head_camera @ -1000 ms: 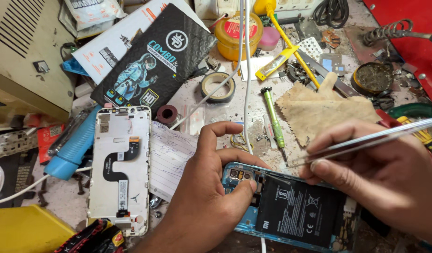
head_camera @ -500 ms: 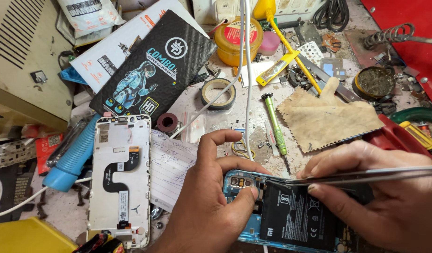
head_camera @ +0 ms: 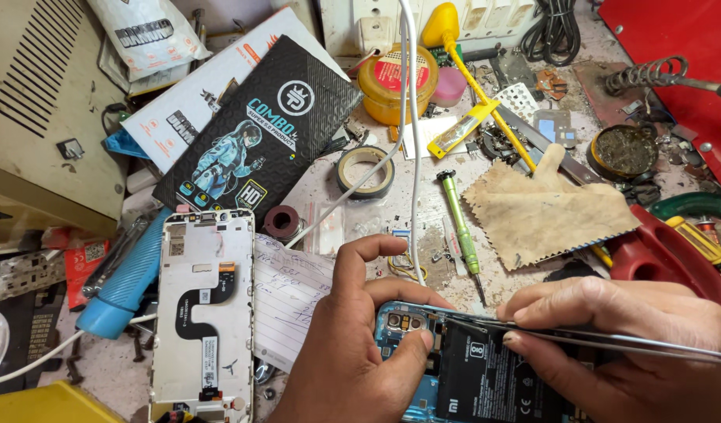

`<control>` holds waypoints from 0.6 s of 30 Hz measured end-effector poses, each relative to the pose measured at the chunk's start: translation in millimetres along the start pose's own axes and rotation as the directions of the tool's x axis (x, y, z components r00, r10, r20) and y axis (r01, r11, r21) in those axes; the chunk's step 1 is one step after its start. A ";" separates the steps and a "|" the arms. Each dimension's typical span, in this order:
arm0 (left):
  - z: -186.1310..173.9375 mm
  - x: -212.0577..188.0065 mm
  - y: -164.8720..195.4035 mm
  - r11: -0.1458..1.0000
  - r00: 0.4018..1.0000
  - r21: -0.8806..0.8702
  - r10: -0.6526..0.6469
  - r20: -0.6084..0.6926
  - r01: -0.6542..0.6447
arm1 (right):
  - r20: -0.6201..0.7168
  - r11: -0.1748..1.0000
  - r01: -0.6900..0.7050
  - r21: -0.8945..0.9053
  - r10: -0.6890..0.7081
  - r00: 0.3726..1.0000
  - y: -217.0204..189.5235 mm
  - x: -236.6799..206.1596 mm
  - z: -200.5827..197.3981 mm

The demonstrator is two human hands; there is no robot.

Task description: The person uses tweezers and a screwdriver to remove a metal bracket and unscrew components from a disassembled smartphone. The person then uses a small brush to clean the interior of the phone chassis.

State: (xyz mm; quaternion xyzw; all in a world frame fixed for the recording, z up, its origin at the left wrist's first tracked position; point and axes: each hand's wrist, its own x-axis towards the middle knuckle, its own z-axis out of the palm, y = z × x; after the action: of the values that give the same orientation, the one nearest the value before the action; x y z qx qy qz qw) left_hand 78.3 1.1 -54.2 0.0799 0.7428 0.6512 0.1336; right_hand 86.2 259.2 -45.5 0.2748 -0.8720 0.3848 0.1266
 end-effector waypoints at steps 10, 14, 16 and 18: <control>1.8 -1.2 -1.6 1.000 1.000 -0.007 0.016 0.002 -0.016 | -0.028 0.992 -0.124 0.005 0.124 0.992 0.3 -7.6 0.5; 2.0 -0.7 -2.8 0.999 0.999 0.005 0.036 -0.001 -0.036 | -0.030 0.993 -0.114 0.032 0.115 0.993 -0.9 -5.5 1.7; 1.7 -0.3 -3.0 0.998 0.999 -0.028 0.048 0.001 -0.048 | -0.037 0.992 -0.119 0.037 0.120 0.992 -2.0 -5.1 3.2; 1.6 -0.6 -2.9 0.999 0.999 -0.003 0.035 0.004 -0.034 | -0.061 0.993 -0.109 0.052 0.112 0.992 -3.1 -5.0 4.7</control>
State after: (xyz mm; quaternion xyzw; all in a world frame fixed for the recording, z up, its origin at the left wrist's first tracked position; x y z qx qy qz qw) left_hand 79.5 2.0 -57.2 0.0937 0.7401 0.6543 0.1239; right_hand 92.1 255.9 -49.0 0.2167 -0.8717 0.4209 0.1265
